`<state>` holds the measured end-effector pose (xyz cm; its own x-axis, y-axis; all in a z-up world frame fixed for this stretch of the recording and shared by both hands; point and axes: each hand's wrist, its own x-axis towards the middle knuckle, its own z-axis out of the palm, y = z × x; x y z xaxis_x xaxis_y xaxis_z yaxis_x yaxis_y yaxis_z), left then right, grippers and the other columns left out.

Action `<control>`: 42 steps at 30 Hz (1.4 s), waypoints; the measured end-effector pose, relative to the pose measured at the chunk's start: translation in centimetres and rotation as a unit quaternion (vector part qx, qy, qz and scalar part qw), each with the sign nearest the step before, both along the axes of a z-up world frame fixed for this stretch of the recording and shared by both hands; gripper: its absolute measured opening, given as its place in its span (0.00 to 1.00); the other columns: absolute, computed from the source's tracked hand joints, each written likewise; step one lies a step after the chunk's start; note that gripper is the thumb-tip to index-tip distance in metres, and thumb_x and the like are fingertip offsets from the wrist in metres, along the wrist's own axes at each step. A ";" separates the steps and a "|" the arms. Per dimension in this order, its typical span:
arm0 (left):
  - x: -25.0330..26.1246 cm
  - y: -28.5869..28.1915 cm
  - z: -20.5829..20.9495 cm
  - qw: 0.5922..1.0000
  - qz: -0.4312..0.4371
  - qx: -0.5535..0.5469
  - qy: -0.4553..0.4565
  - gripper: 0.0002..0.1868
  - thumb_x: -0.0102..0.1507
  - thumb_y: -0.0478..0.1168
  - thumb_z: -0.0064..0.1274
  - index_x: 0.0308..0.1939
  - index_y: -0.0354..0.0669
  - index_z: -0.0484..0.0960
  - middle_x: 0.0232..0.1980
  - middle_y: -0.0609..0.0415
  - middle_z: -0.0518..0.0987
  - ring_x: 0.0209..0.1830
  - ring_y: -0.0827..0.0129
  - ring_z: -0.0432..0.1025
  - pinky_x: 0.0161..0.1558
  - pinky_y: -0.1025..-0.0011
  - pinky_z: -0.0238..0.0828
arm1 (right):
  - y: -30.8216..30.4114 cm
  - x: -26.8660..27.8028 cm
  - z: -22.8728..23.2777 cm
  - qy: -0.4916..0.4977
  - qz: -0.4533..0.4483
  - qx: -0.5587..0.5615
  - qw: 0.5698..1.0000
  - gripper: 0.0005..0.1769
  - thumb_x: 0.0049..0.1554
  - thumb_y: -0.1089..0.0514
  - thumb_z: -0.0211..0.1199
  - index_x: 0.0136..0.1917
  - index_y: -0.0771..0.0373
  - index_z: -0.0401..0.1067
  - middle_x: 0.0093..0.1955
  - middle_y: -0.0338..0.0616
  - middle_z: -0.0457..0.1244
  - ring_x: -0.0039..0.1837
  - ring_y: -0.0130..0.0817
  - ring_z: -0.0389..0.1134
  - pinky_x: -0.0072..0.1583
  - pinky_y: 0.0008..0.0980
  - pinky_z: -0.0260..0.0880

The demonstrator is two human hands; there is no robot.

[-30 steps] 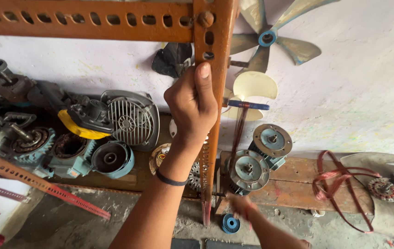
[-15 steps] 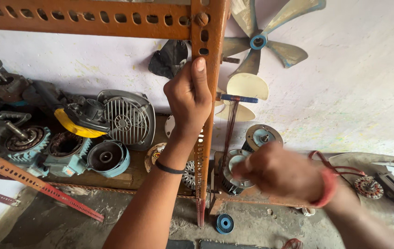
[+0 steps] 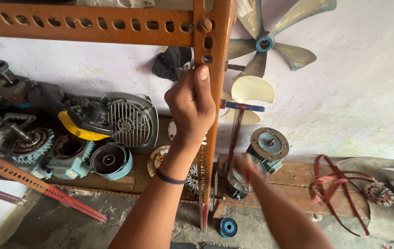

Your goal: The person winds a long copper wire around a vertical metal rack using both hands. They repeatedly loop the wire around the rack's frame and a small blue pulley, then pull and reposition the wire to continue winding. The process is continuous and repetitive throughout the clip.

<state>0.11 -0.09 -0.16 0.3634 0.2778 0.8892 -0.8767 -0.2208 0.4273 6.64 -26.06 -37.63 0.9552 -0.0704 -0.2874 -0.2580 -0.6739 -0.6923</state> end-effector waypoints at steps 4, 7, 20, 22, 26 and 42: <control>0.2 0.0 -0.3 1.000 -0.008 0.000 -0.005 0.17 0.78 0.43 0.44 0.39 0.35 0.77 0.27 0.51 0.71 0.21 0.72 0.66 0.27 0.72 0.61 | 4.2 -12.5 -11.4 0.241 0.041 0.070 0.967 0.18 0.63 0.54 0.57 0.64 0.57 0.74 0.42 0.44 0.70 0.31 0.28 0.67 0.36 0.30 0.68; 0.3 0.1 -0.4 1.000 -0.014 0.001 0.008 0.17 0.77 0.43 0.44 0.39 0.35 0.78 0.25 0.52 0.69 0.20 0.72 0.64 0.26 0.73 0.60 | 7.7 -18.5 -8.3 0.287 -0.004 0.235 0.929 0.16 0.64 0.54 0.65 0.58 0.69 0.78 0.40 0.51 0.70 0.30 0.32 0.66 0.36 0.31 0.68; -0.3 -0.1 0.1 1.000 -0.013 -0.009 0.000 0.20 0.77 0.44 0.43 0.35 0.35 0.76 0.24 0.52 0.70 0.22 0.73 0.64 0.28 0.70 0.59 | 5.8 -15.2 38.4 -0.504 0.364 -0.283 0.731 0.19 0.59 0.55 0.70 0.27 0.58 0.75 0.25 0.39 0.65 0.28 0.35 0.65 0.33 0.38 0.65; -0.3 0.0 0.1 1.000 0.006 0.000 0.002 0.20 0.77 0.44 0.43 0.36 0.35 0.76 0.25 0.50 0.70 0.22 0.72 0.63 0.29 0.70 0.59 | 4.1 -11.5 39.5 -0.621 0.277 -0.253 0.688 0.17 0.57 0.61 0.72 0.28 0.62 0.73 0.30 0.44 0.67 0.29 0.38 0.63 0.34 0.38 0.63; -0.2 0.0 0.1 1.000 -0.002 -0.006 0.000 0.19 0.77 0.44 0.44 0.36 0.35 0.78 0.25 0.51 0.72 0.22 0.72 0.68 0.28 0.70 0.61 | 2.2 2.0 31.8 -0.441 0.129 0.146 0.876 0.09 0.58 0.62 0.70 0.37 0.64 0.77 0.34 0.46 0.68 0.29 0.35 0.63 0.33 0.35 0.63; 0.1 -0.1 -0.3 1.000 0.016 -0.002 -0.011 0.18 0.78 0.45 0.43 0.41 0.36 0.79 0.28 0.49 0.74 0.24 0.71 0.70 0.30 0.71 0.62 | 6.8 -21.0 -12.4 0.275 0.067 0.246 0.927 0.16 0.61 0.54 0.67 0.56 0.67 0.82 0.35 0.45 0.69 0.31 0.29 0.70 0.34 0.30 0.73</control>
<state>0.26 -0.23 -0.49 0.3352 0.2931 0.8954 -0.8780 -0.2476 0.4097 -14.35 -19.27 -50.02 0.6454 0.3074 -0.6993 -0.6001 -0.3623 -0.7131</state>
